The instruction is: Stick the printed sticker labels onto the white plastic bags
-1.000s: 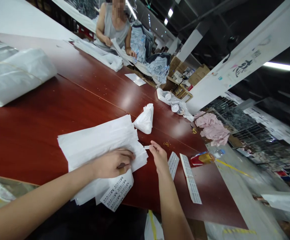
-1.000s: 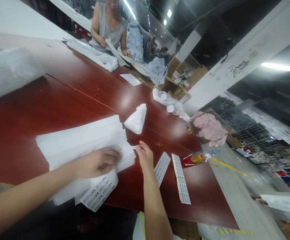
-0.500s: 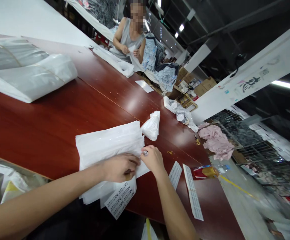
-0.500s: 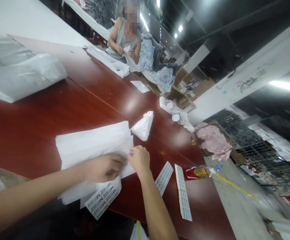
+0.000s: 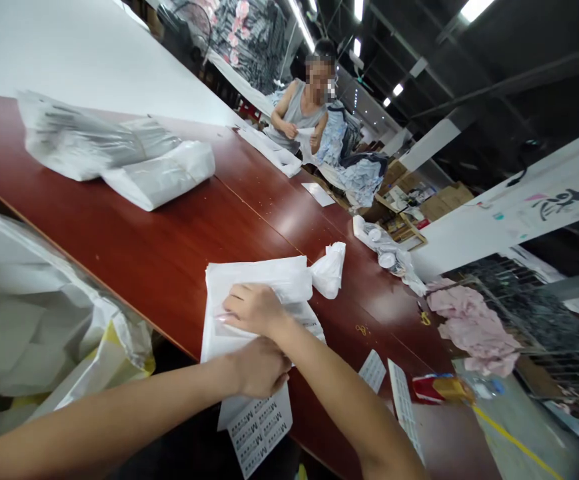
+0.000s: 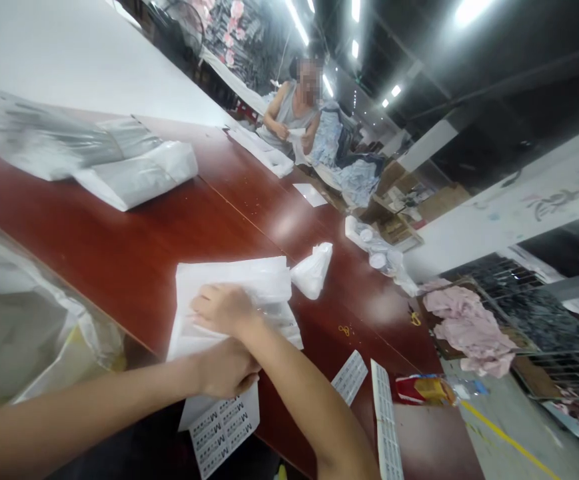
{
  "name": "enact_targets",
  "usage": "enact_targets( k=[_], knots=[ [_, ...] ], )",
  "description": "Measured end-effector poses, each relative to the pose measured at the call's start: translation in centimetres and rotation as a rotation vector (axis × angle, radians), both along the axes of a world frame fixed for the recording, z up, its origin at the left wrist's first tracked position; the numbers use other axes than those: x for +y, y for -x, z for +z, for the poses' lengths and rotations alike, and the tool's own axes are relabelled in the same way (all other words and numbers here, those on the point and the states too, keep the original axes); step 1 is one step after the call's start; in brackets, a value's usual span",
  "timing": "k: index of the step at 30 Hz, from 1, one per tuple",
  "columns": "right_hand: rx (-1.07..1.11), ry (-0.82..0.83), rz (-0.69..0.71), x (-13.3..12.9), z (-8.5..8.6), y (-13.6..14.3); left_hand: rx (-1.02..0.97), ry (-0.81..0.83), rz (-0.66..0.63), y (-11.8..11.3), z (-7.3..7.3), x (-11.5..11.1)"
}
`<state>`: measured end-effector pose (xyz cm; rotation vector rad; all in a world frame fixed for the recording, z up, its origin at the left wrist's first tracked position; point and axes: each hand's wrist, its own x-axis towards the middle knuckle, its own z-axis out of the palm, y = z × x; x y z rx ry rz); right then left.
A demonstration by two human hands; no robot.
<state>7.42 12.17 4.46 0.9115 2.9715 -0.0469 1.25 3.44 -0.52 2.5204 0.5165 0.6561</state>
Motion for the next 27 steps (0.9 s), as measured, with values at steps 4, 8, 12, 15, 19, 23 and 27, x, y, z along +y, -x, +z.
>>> enact_targets(
  k=[4,8,12,15,19,23,27],
  knots=[
    [0.334,0.190,-0.323,0.4,2.2,0.0,-0.237,0.038,-0.107,2.0,1.8,1.5],
    [0.743,0.244,-0.759,-3.5,5.9,-5.9,-0.294,0.358,0.127,3.7,2.6,4.4],
    [0.842,0.335,-0.965,-9.9,4.8,-8.6,-0.233,0.569,0.380,3.2,1.8,5.1],
    [0.900,0.439,-1.024,-12.4,1.8,-8.0,-0.265,0.639,0.498,2.6,1.2,4.6],
    [1.139,0.432,-1.130,-12.0,-0.2,-7.7,-0.382,0.797,0.356,2.7,1.3,4.5],
    [1.190,0.379,-1.101,-11.7,0.0,-7.9,-0.451,0.841,0.223,3.0,1.2,4.8],
    [1.189,0.394,-1.040,-12.2,-0.2,-7.3,-0.457,0.827,0.388,2.9,1.0,4.7]
  ],
)
